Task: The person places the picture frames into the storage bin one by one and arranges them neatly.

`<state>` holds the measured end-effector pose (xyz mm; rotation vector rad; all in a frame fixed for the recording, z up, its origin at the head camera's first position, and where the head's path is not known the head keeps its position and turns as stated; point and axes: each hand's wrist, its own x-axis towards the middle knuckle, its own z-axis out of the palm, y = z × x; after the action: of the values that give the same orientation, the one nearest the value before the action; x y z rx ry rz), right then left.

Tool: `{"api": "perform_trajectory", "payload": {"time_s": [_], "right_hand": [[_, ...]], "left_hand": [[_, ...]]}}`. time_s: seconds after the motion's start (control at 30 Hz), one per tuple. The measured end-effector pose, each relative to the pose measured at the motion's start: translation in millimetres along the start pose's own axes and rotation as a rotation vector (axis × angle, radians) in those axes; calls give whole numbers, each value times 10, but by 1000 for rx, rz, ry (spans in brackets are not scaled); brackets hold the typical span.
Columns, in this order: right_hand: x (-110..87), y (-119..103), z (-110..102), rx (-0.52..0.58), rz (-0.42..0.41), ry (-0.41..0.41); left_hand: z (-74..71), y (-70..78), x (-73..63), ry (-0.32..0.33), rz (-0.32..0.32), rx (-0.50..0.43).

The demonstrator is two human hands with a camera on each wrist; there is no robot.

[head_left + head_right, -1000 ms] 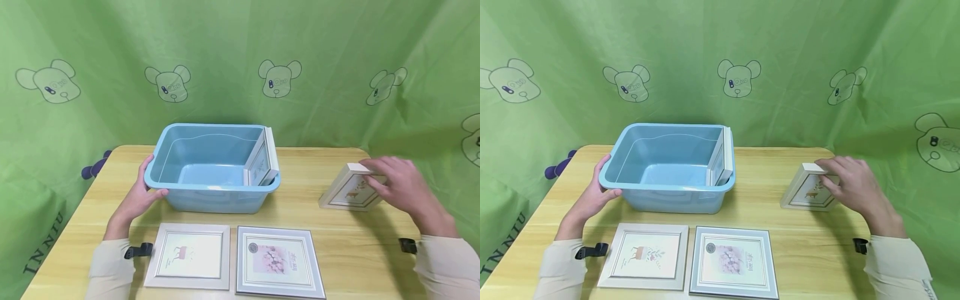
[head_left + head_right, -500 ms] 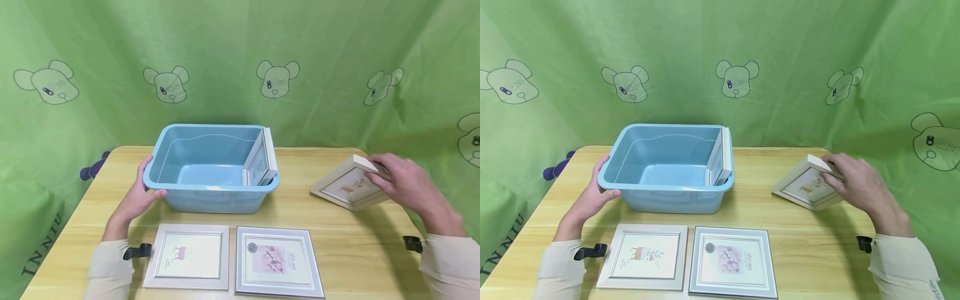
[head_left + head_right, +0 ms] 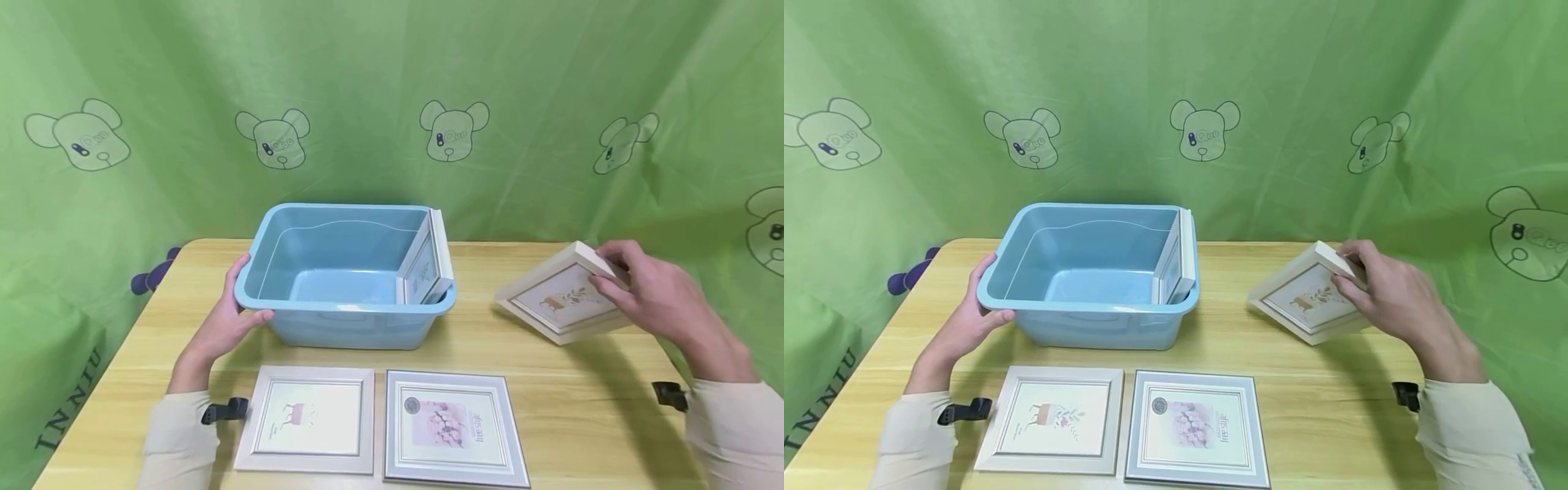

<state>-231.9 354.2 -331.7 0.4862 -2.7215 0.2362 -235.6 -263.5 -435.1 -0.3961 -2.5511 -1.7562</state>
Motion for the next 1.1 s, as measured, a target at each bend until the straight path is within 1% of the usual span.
{"api": "perform_trajectory", "payload": {"time_s": [0.07,0.3,0.43,0.57,0.67,0.93,1.1], "right_hand": [[12,-22,-15,25,16,-4],[62,-84,-39,110,25,4],[83,-126,-76,181,92,-2],[96,-182,-138,250,169,-40],[101,-248,-185,279,214,-55],[155,-441,-295,356,292,-36],[218,-534,-360,405,344,5]], "left_hand": [[2,-7,-2,-2,1,3],[9,-6,-19,-1,-9,3],[11,4,-24,-2,-12,2],[14,6,-19,-3,-9,4],[15,7,-13,-3,-8,8],[6,12,-11,-3,0,8],[-2,3,-9,-1,3,6]]}}
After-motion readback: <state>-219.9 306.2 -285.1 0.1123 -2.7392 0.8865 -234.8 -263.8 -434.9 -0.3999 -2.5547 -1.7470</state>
